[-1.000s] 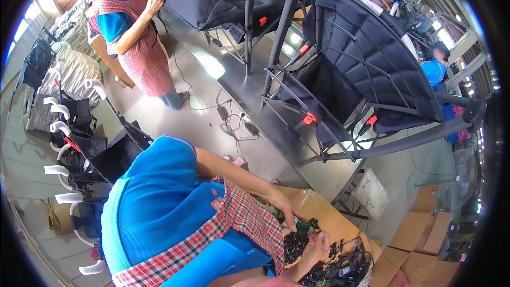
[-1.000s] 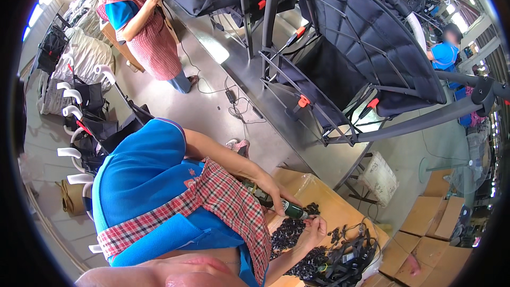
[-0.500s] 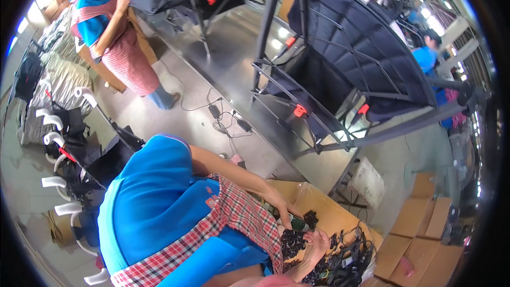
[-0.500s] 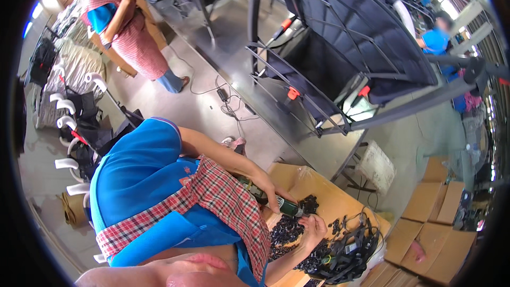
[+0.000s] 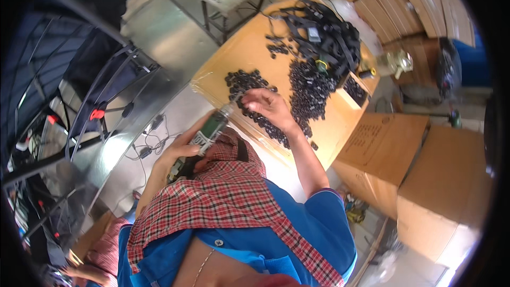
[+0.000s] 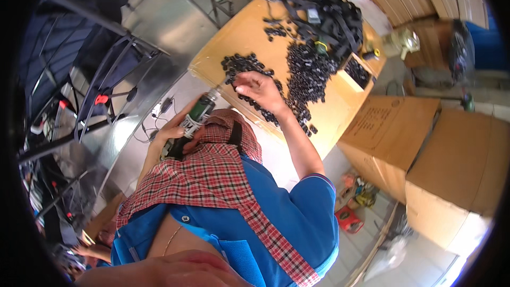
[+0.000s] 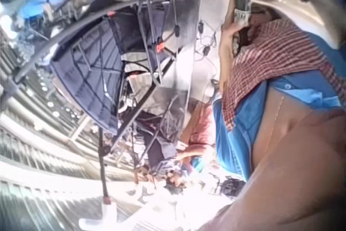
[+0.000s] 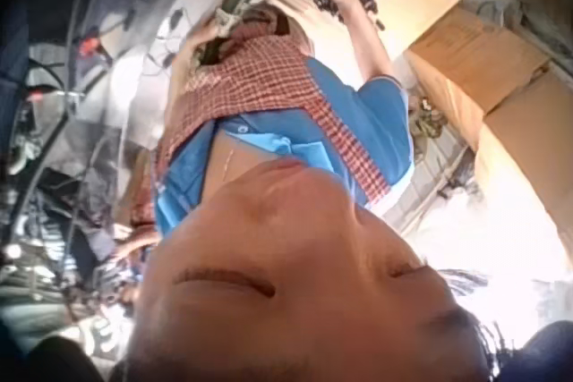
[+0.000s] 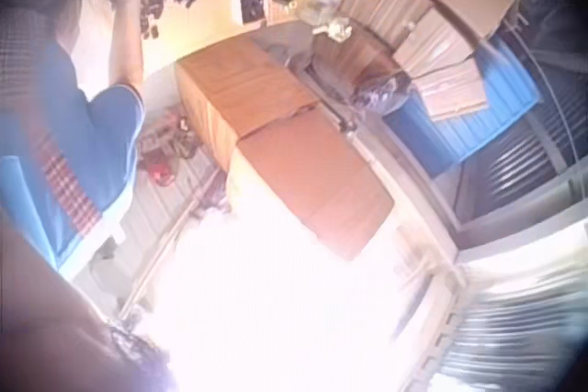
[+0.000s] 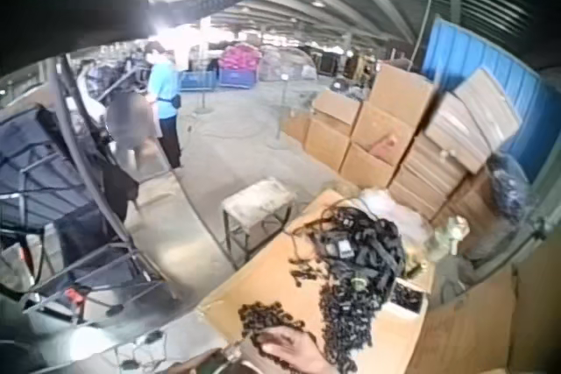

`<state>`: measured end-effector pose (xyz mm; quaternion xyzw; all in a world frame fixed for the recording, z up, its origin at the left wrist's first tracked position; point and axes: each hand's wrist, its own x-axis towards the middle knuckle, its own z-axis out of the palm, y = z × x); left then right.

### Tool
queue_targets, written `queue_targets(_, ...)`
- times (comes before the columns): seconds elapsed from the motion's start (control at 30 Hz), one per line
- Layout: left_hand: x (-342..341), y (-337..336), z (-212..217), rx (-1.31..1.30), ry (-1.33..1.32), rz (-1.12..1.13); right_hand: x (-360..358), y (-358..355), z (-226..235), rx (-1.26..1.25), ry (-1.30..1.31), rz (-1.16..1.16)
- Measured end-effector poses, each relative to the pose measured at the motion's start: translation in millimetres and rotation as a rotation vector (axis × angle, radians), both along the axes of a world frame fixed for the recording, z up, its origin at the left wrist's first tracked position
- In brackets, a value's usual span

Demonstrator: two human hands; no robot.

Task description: The person uses a cordless drill to attach black plastic fasteners to a stroller frame, repeatedly picking fasteners from a pile on a table and securing them to the stroller's fabric and frame. The person works at a metal table in a busy workshop with other workers visible in the background.

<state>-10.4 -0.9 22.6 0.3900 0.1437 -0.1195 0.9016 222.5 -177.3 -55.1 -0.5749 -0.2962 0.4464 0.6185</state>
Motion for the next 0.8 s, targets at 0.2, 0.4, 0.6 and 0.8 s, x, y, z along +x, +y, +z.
queue_targets(0.2,15,8,8,0.108,0.098,0.017,92,-79,-57,-0.532,-1.076,-0.709)
queue_targets(0.4,13,6,-20,0.138,0.000,-0.004,142,-115,-95,-0.756,-1.187,-0.774)
queue_targets(0.6,6,7,-21,0.337,-0.005,0.113,156,-111,-85,-0.697,-1.236,-0.733)
queue_targets(0.8,-4,8,-14,0.336,-0.034,0.105,159,-106,-70,-0.916,-1.209,-0.609)
